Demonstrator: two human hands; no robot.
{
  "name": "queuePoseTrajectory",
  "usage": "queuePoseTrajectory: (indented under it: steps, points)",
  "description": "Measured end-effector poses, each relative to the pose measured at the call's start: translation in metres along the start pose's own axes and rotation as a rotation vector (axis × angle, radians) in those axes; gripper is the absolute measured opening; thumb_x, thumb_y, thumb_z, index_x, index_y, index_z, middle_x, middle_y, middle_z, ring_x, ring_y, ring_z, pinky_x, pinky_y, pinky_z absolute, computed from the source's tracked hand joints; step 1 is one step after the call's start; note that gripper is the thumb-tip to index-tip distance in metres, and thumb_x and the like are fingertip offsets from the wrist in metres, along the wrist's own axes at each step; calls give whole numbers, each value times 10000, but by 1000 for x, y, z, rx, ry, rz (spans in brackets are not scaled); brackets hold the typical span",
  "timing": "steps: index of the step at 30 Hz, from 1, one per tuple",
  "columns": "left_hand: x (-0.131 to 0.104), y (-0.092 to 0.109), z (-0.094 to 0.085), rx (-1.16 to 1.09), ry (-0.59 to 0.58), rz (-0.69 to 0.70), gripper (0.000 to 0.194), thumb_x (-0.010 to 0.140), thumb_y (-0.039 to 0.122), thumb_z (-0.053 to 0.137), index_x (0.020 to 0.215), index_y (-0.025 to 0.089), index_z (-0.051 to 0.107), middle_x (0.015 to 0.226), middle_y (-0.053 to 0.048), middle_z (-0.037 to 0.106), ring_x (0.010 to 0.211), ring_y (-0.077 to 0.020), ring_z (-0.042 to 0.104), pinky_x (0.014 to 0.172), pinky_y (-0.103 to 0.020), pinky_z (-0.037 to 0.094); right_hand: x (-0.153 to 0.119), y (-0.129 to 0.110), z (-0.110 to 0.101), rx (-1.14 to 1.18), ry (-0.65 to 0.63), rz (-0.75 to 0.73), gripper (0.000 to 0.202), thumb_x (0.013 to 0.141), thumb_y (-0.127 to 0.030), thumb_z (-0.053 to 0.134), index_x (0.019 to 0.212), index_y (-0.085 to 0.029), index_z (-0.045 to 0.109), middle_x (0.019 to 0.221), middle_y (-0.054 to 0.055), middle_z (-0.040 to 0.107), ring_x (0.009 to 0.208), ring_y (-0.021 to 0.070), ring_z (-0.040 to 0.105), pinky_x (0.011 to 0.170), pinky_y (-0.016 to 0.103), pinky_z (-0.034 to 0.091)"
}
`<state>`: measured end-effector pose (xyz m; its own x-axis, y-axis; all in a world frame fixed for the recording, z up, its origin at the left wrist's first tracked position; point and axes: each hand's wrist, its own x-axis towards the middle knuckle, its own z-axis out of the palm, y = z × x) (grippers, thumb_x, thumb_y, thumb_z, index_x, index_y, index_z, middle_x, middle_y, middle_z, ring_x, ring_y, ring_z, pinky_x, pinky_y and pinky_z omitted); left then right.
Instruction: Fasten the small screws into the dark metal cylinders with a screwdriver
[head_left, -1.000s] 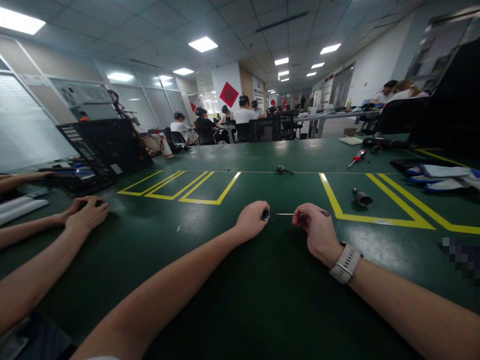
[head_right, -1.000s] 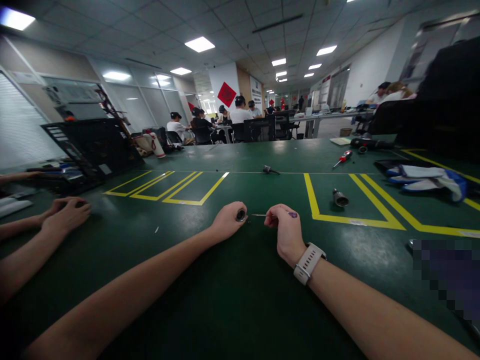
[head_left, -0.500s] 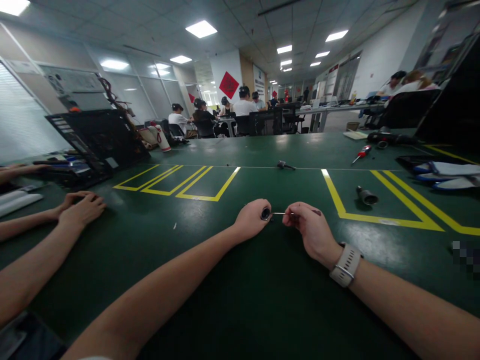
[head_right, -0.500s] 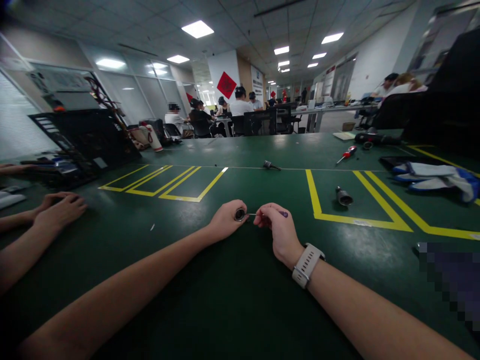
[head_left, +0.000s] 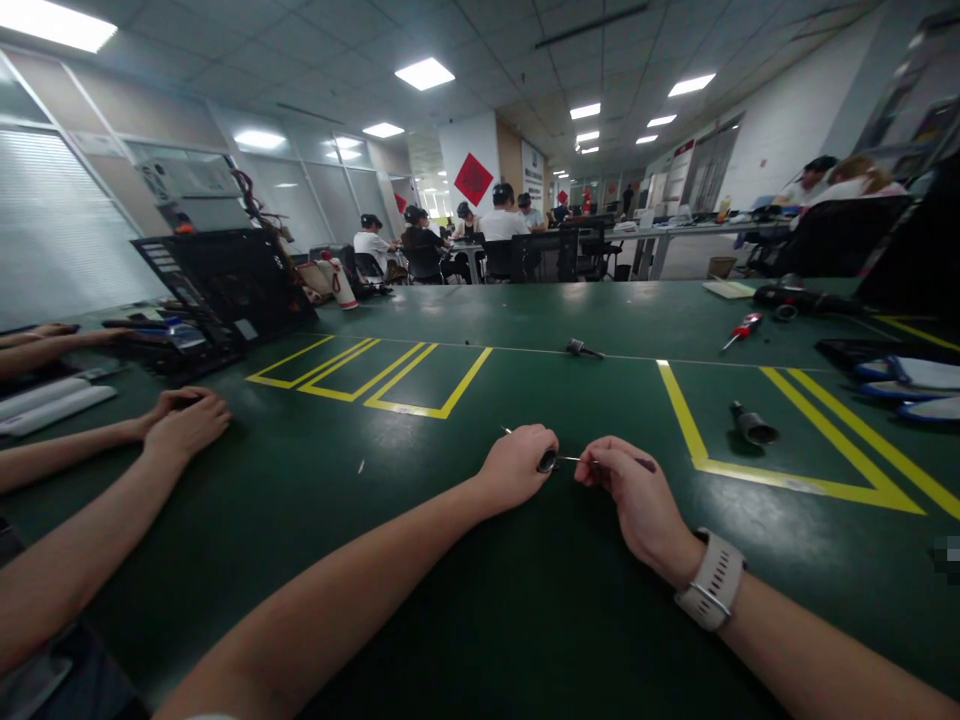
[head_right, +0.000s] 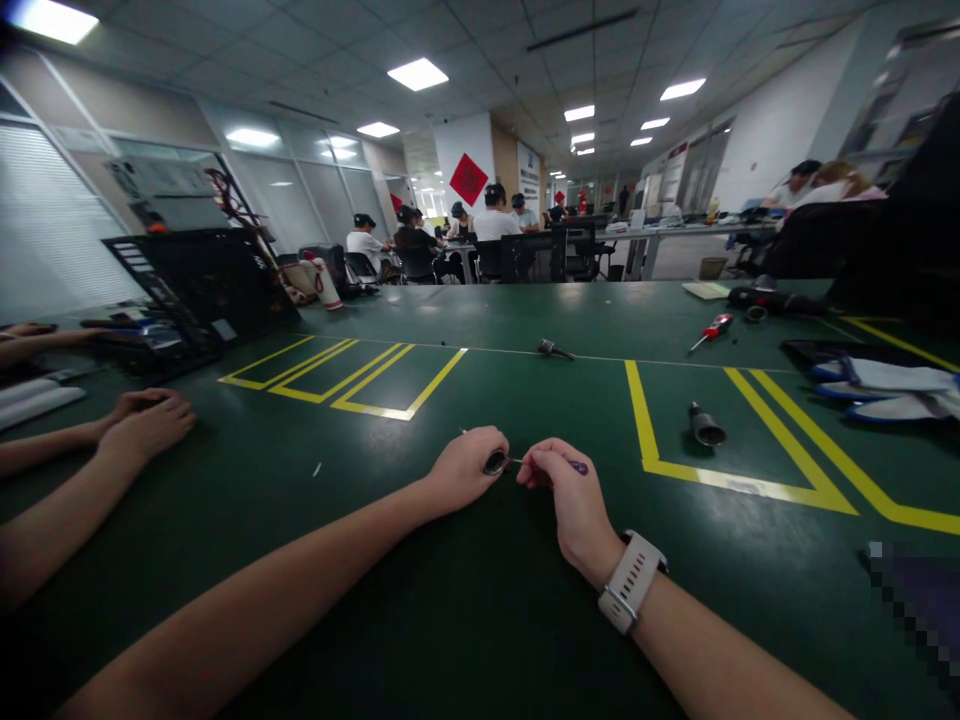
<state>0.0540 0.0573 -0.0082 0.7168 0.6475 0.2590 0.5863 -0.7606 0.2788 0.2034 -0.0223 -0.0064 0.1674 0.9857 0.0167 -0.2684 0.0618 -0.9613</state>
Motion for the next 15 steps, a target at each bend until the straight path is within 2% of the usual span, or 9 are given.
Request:
queuePoseTrajectory:
  steps: [15]
  points:
    - [1,4,-7,78,-68,-14,55,771,135,479,803,176,497,813,-19,562,749,-156,522,618,-255,385,-1,-3,1,3,33,32,173,763,-217,515,623,-182,612,620,4,596,621,153,522,635,307,380]
